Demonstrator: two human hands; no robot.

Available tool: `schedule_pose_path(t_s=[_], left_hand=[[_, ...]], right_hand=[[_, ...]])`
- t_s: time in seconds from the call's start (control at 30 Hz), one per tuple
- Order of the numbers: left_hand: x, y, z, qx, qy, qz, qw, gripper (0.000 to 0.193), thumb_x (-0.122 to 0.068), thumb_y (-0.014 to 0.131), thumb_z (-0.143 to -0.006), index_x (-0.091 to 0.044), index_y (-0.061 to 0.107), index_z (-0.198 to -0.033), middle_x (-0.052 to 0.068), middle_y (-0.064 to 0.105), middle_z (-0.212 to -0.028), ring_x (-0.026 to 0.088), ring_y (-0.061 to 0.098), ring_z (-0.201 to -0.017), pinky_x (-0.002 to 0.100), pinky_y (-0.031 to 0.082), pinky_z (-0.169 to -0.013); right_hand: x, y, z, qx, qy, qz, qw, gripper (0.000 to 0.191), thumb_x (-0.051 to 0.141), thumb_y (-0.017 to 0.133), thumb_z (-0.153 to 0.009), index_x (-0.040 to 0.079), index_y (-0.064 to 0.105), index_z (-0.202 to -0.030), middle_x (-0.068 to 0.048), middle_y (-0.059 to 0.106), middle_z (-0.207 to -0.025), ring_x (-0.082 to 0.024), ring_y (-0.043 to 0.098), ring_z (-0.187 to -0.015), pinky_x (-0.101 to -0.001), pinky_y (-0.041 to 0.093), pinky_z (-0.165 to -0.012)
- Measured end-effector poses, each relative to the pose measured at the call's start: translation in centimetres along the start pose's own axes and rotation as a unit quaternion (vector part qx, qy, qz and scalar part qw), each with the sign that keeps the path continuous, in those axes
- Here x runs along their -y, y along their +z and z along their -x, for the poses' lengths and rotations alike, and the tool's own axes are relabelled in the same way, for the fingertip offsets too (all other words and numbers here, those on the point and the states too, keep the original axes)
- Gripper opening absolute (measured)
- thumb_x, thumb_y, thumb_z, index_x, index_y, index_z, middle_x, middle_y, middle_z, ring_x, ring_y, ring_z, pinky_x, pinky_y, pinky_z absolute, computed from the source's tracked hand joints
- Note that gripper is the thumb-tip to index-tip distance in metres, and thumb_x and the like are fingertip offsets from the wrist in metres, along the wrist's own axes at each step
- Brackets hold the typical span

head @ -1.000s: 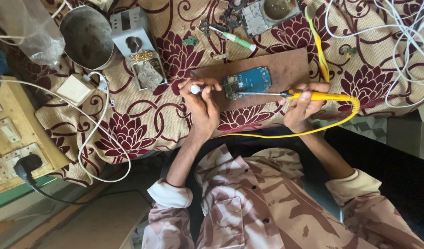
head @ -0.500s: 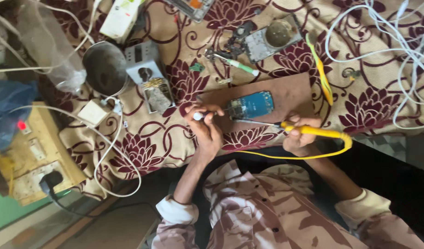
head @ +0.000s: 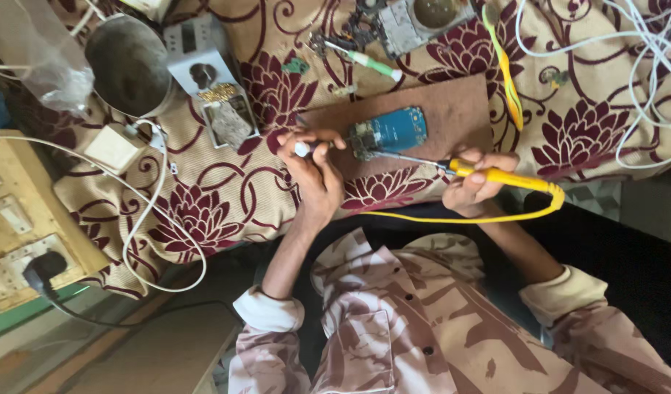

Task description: The person solders a blue circuit board using a yellow soldering iron and solder wire. They repeatedly apply the iron to various points on the board while feeding solder, working over a patterned tablecloth with scattered tools and components.

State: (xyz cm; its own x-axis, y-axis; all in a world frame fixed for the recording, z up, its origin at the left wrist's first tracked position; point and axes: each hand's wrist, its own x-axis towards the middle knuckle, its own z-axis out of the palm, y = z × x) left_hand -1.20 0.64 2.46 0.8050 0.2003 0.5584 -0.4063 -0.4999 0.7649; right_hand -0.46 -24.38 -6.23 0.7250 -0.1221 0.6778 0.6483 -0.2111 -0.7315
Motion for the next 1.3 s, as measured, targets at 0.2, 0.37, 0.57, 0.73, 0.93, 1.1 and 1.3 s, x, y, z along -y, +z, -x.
schedule_pose_path(t_s=[0.2,0.37,0.57,0.73,0.93,1.1,1.3], left_hand=[[-0.2,-0.1,0.2,0.013,-0.012,0.021,1.000,0.011,-0.007,0.038,-0.114,-0.006,0.032,-0.123,0.009,0.065,-0.096,0.018,0.049,-0.098,0.047,0.024,-0.115],[0.1,0.0,-0.2,0.011,0.018,0.043,0.999,0.012,-0.007,0.040,-0.113,-0.006,0.032,-0.123,0.010,0.064,-0.094,0.020,0.046,-0.095,0.041,0.035,-0.104],[0.2,0.2,0.0,0.010,-0.004,0.090,0.996,0.015,-0.005,0.042,-0.114,-0.006,0.032,-0.125,0.011,0.062,-0.098,0.016,0.050,-0.082,0.030,0.044,-0.083],[0.6,0.3,0.2,0.019,-0.017,0.113,0.993,0.016,-0.003,0.041,-0.113,-0.005,0.031,-0.126,0.011,0.061,-0.101,0.014,0.051,-0.081,0.028,0.045,-0.080],[0.6,0.5,0.2,0.025,-0.020,0.110,0.993,0.018,-0.001,0.042,-0.112,-0.005,0.032,-0.126,0.012,0.061,-0.101,0.014,0.051,-0.080,0.029,0.045,-0.078],[0.5,0.3,0.1,0.025,0.023,0.063,0.997,0.022,0.003,0.042,-0.111,-0.004,0.031,-0.129,0.011,0.061,-0.100,0.015,0.051,-0.080,0.032,0.043,-0.082],[0.7,0.4,0.2,0.030,0.013,0.083,0.996,0.025,0.006,0.040,-0.108,-0.004,0.032,-0.129,0.013,0.061,-0.103,0.017,0.054,-0.083,0.030,0.047,-0.081]], right_hand=[[0.2,0.1,-0.2,-0.010,0.035,-0.022,0.999,0.034,0.039,0.044,-0.110,0.007,0.031,-0.107,-0.007,0.041,-0.074,-0.015,0.040,-0.059,-0.0260,0.039,-0.053],[0.5,0.1,-0.5,0.017,0.022,-0.058,0.998,0.035,0.039,0.045,-0.113,0.008,0.028,-0.112,-0.012,0.042,-0.083,-0.017,0.042,-0.063,-0.0308,0.047,-0.063],[0.7,1.0,-0.9,0.008,0.023,-0.110,0.994,0.035,0.041,0.042,-0.113,0.010,0.027,-0.112,-0.011,0.047,-0.078,-0.016,0.051,-0.062,-0.0301,0.050,-0.063],[0.9,0.6,-1.0,0.033,0.031,-0.089,0.995,0.031,0.037,0.041,-0.115,0.010,0.026,-0.112,-0.011,0.047,-0.080,-0.016,0.052,-0.061,-0.0308,0.050,-0.066],[0.5,0.3,-1.4,0.045,0.006,-0.067,0.997,0.027,0.034,0.038,-0.116,0.009,0.027,-0.112,-0.011,0.043,-0.084,-0.016,0.046,-0.061,-0.0295,0.048,-0.066],[0.6,0.5,-1.5,0.050,0.012,-0.100,0.994,0.029,0.035,0.036,-0.116,0.008,0.027,-0.112,-0.010,0.048,-0.079,-0.015,0.051,-0.057,-0.0287,0.050,-0.064],[0.7,0.4,-1.7,0.050,0.065,-0.108,0.991,0.030,0.036,0.038,-0.116,0.007,0.029,-0.113,-0.014,0.046,-0.083,-0.016,0.054,-0.058,-0.0271,0.050,-0.063]])
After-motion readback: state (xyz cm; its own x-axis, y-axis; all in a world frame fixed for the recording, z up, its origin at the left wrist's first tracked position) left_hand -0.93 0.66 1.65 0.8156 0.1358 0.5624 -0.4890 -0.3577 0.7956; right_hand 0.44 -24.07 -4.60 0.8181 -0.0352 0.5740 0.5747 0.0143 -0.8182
